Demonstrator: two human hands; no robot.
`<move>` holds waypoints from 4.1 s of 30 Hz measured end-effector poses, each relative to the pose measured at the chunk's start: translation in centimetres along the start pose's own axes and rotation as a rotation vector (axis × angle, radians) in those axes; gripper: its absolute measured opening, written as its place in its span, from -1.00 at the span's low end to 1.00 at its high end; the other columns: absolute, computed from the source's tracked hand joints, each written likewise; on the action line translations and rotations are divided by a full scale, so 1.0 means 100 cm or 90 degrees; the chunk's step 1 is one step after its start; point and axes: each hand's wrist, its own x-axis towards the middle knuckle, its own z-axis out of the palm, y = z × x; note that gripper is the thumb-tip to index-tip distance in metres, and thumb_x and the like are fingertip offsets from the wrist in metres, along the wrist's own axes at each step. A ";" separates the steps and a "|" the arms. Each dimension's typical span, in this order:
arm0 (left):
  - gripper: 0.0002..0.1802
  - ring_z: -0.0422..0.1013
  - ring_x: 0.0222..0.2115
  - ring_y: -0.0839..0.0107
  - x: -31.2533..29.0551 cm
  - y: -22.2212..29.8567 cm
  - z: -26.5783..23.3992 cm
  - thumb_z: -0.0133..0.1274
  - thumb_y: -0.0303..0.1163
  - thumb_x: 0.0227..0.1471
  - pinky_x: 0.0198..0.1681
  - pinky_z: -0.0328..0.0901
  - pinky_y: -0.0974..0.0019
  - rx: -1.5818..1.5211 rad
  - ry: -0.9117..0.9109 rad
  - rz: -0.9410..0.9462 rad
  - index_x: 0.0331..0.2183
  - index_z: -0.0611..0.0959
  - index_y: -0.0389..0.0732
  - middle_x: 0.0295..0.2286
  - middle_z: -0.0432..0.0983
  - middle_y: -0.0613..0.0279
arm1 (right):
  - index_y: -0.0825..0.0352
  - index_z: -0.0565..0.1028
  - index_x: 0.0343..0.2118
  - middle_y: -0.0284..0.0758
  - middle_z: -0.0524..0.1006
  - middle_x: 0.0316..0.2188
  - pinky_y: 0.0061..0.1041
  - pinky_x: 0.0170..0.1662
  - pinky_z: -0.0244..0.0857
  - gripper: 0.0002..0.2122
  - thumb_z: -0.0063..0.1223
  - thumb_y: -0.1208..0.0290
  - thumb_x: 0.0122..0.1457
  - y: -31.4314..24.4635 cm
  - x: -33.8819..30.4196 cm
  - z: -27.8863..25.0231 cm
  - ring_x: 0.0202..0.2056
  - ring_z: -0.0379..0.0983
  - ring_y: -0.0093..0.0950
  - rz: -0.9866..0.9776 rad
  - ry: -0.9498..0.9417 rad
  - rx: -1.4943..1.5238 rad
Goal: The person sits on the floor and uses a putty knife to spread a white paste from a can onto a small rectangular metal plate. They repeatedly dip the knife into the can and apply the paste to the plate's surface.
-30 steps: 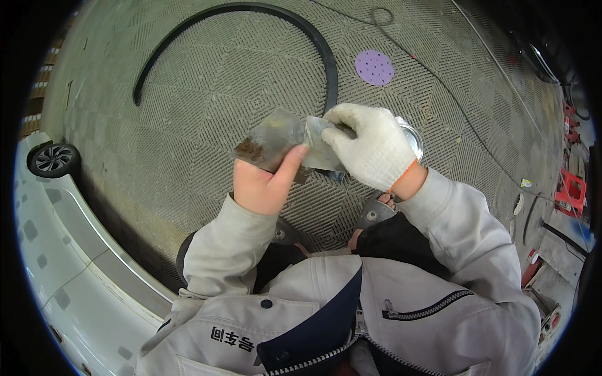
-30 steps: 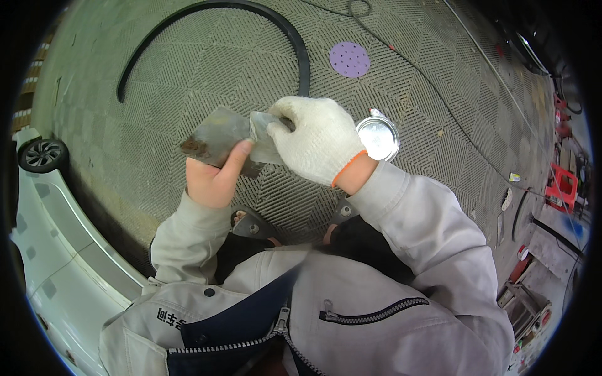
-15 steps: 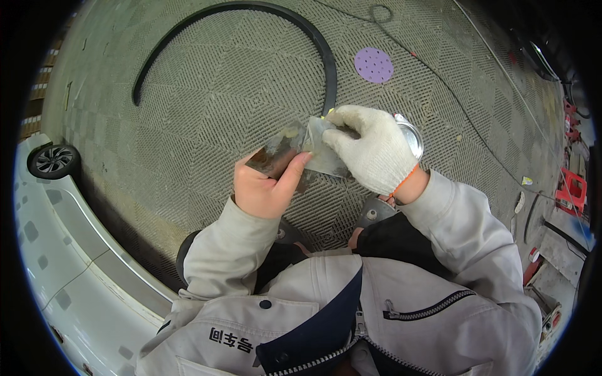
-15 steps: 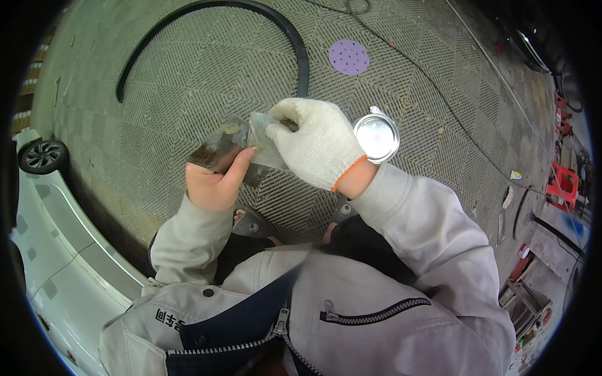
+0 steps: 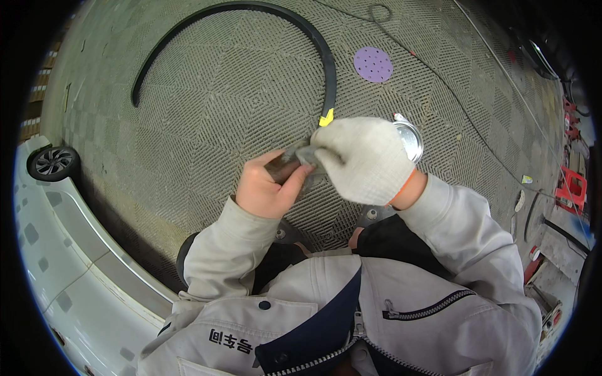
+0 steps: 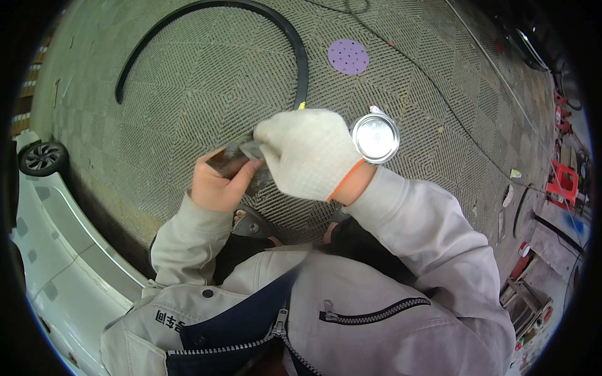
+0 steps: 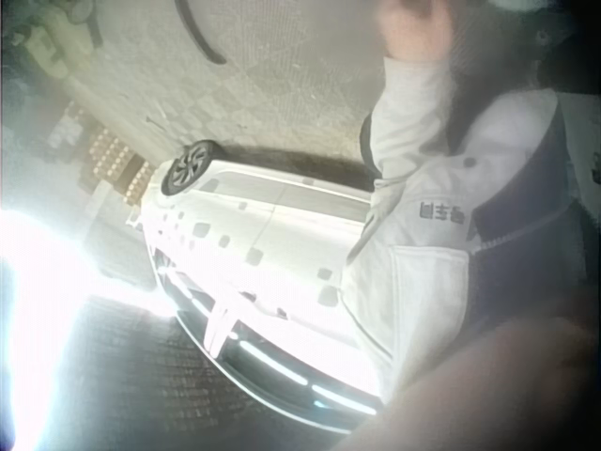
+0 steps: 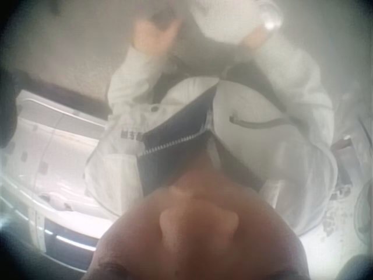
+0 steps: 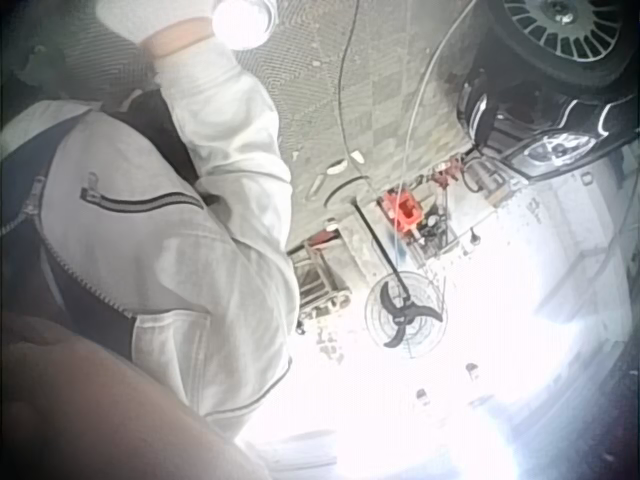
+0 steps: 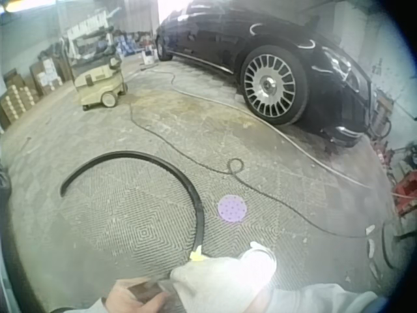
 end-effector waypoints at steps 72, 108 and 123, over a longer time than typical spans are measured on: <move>-0.68 0.30 -0.57 0.44 0.018 -0.025 0.000 -0.15 -0.16 0.44 -0.49 0.23 0.31 -0.918 -0.057 -0.367 -0.10 0.56 -0.19 -0.47 0.40 0.31 | 0.49 0.64 0.02 -0.04 0.72 -0.14 -0.34 -0.07 0.56 -0.64 0.19 0.32 0.28 0.038 0.016 -0.005 -0.14 0.70 -0.28 0.267 0.093 0.444; -0.46 0.12 -0.78 0.52 0.010 -0.054 0.036 -0.24 0.16 0.38 -0.72 0.04 0.39 -0.999 -0.319 -0.613 -0.33 0.57 -0.07 -0.66 0.31 0.37 | 0.26 0.71 -0.16 -0.10 0.72 -0.28 -0.16 -0.07 0.56 -0.74 0.09 0.24 0.28 0.003 0.011 0.006 -0.22 0.68 -0.06 0.160 0.014 0.170; -0.50 0.04 -0.73 0.60 0.007 -0.052 0.036 -0.20 0.21 0.40 -0.73 -0.01 0.44 -1.000 -0.347 -0.628 -0.31 0.56 0.02 -0.64 0.22 0.45 | 0.25 0.70 -0.18 -0.18 0.72 -0.26 -0.20 -0.07 0.56 -0.79 0.12 0.30 0.25 0.002 0.005 0.004 -0.19 0.67 -0.13 0.107 0.083 0.166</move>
